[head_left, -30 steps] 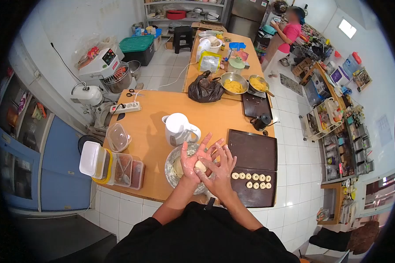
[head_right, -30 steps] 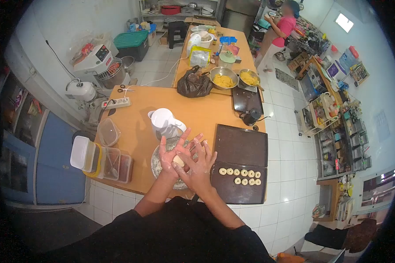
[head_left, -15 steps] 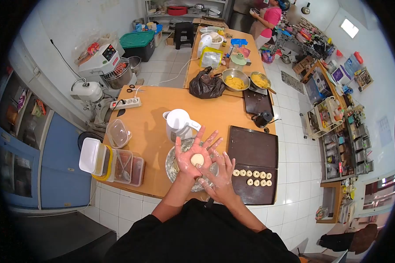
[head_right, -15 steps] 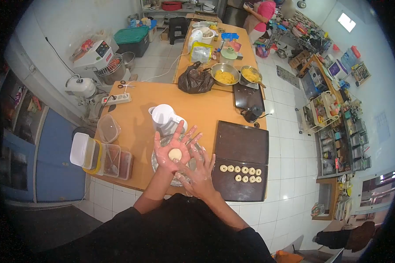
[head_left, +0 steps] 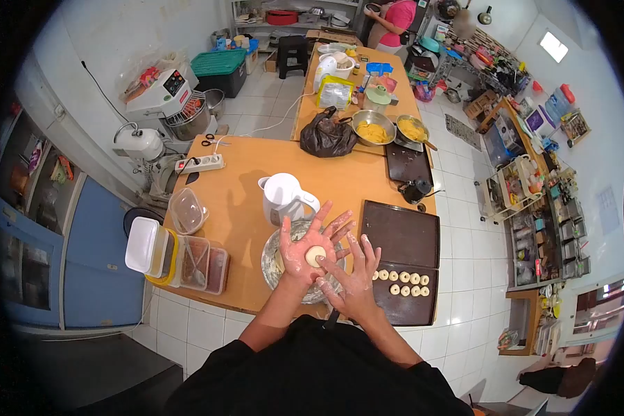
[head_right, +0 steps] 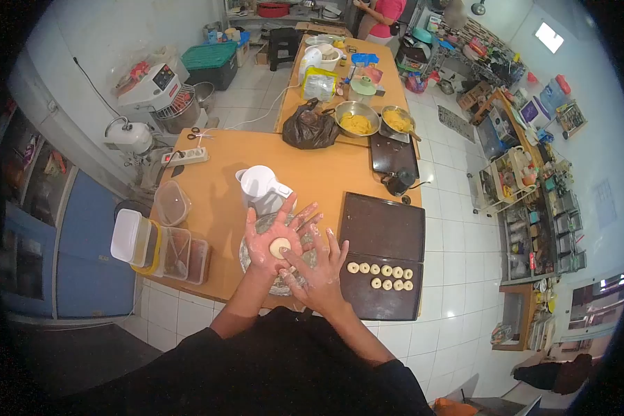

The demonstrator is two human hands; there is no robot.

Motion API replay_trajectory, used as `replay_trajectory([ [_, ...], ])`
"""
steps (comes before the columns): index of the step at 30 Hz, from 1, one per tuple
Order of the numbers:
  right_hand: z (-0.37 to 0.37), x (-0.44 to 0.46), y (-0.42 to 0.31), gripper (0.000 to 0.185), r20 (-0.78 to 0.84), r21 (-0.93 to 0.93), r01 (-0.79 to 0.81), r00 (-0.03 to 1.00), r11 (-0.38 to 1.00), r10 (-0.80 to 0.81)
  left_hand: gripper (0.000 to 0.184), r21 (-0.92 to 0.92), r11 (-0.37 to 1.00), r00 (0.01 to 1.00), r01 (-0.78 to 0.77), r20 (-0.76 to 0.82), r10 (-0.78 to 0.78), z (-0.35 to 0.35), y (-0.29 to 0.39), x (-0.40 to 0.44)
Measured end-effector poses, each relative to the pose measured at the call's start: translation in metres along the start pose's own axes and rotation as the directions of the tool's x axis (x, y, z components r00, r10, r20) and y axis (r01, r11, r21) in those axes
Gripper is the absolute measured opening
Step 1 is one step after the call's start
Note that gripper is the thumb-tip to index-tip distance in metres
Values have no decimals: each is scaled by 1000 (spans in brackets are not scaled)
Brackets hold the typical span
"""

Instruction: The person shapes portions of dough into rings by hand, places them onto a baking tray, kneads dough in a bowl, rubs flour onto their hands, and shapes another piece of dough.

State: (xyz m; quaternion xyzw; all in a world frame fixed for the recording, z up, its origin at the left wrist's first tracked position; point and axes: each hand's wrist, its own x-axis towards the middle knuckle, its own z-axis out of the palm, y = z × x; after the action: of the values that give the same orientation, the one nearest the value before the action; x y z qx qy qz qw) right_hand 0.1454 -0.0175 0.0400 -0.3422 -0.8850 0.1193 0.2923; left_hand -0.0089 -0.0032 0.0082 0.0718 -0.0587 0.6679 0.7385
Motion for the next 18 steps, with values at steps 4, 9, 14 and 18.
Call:
replay_trajectory([
  [4, -2, 1, -4, 33, 16, -31, -10, 1000, 999, 10, 97, 70, 998, 1000, 2, 6, -2, 3, 1, 0],
  [9, -14, 5, -16, 36, 58, -77, -14, 998, 997, 19, 97, 158, 987, 1000, -10, -14, 12, 17, 1, -2],
  [14, -26, 13, -24, 44, 158, -191, 11, 987, 982, 20, 99, 259, 966, 1000, -24, -13, 29, 19, -1, -3],
  [18, -31, 18, -30, 50, 213, -199, 21, 977, 980, 23, 100, 257, 966, 999, 16, -40, -5, 23, -1, -6],
])
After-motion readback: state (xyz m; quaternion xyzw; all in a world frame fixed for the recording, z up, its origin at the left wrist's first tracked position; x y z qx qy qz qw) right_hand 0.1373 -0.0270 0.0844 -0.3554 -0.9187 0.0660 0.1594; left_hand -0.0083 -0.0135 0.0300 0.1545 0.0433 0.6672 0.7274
